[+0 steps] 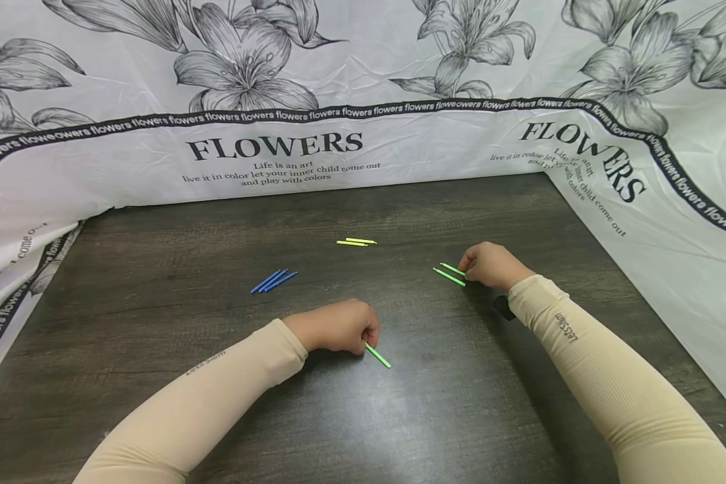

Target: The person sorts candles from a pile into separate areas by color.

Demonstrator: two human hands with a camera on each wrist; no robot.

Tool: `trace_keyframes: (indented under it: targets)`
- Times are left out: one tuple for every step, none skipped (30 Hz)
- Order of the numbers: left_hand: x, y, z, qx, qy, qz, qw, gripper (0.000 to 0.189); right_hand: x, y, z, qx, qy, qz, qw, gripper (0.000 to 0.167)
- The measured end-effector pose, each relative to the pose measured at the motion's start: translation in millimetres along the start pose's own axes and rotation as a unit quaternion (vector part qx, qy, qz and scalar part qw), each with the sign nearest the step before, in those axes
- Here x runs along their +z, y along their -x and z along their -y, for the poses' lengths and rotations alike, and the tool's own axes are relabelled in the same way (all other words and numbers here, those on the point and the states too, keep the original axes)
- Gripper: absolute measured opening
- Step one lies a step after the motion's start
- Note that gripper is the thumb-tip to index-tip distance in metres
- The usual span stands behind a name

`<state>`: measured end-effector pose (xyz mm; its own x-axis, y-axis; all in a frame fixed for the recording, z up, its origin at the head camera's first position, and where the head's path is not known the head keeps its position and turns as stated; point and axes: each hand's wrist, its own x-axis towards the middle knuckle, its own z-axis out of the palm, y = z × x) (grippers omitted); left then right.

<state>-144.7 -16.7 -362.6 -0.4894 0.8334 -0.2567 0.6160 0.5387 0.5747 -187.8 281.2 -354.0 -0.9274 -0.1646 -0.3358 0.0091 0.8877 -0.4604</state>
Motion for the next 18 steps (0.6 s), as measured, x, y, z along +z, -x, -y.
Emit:
trace_keyframes:
  targets:
    - [0.1,-0.1,0.0,0.0,0.001,0.0,1.0,0.021,-0.1,0.2,-0.1,0.0,0.0,0.0,1.0,0.015]
    - [0.1,-0.2,-0.1,-0.001,0.003,0.0,1.0,0.021,-0.1,0.4,-0.1,0.0,-0.001,0.001,1.0,0.015]
    - [0.1,-0.3,-0.1,-0.001,0.004,0.0,1.0,0.021,-0.2,0.6,-0.2,0.001,-0.001,0.001,1.0,0.014]
    - [0.1,-0.3,0.1,-0.002,0.006,0.001,1.0,0.021,-0.1,0.5,-0.4,0.0,-0.001,0.001,1.0,0.014]
    - [0.2,-0.3,0.2,-0.003,0.008,0.001,1.0,0.021,-0.1,0.5,-0.4,0.0,0.0,0.002,1.0,0.014]
    - [0.0,-0.4,0.2,-0.003,0.01,0.002,0.9999,0.021,-0.1,0.5,-0.4,0.0,0.0,0.002,1.0,0.014]
    - [-0.1,-0.5,0.3,-0.003,0.012,0.002,0.9999,0.021,-0.2,0.5,-0.3,0.0,-0.001,0.002,1.0,0.014]
    - [-0.2,-0.5,0.3,-0.003,0.013,0.002,0.9999,0.021,-0.4,0.5,-0.3,0.0,-0.001,0.002,1.0,0.014]
    - [-0.3,-0.5,0.3,-0.002,0.015,0.002,0.9999,0.021,-0.5,0.6,-0.3,0.0,-0.001,0.002,1.0,0.014]
    - [-0.4,-0.6,0.5,-0.002,0.017,0.002,0.9998,0.021,-0.7,0.6,-0.3,0.0,-0.001,0.002,1.0,0.014]
    - [-0.4,-0.6,0.7,-0.002,0.02,0.003,0.9998,0.021,-0.9,0.8,-0.1,0.001,-0.001,0.002,1.0,0.014]
    - [-0.6,-0.7,0.7,-0.002,0.021,0.003,0.9998,0.02,-1.0,0.8,0.0,0.0,-0.001,0.002,1.0,0.014]
    - [-0.6,-0.7,0.9,-0.002,0.023,0.003,0.9997,0.02,-1.2,1.0,0.2,0.0,-0.001,0.002,1.0,0.014]
    - [-0.6,-0.8,1.1,-0.003,0.025,0.003,0.9997,0.02,-1.3,1.1,0.4,0.001,-0.001,0.003,1.0,0.014]
    - [-0.5,-0.9,1.3,-0.004,0.027,0.004,0.9996,0.02,-1.4,1.3,0.7,0.0,-0.001,0.003,1.0,0.014]
    - [-0.5,-1.0,1.6,-0.004,0.029,0.004,0.9996,0.02,-1.5,1.4,1.0,0.0,-0.001,0.003,1.0,0.014]
    - [-0.5,-1.1,1.6,-0.005,0.031,0.004,0.9995,0.02,-1.5,1.4,1.2,0.001,-0.001,0.003,1.0,0.014]
    - [-0.5,-1.2,1.7,-0.006,0.032,0.005,0.9995,0.02,-1.5,1.4,1.2,0.001,-0.001,0.003,1.0,0.014]
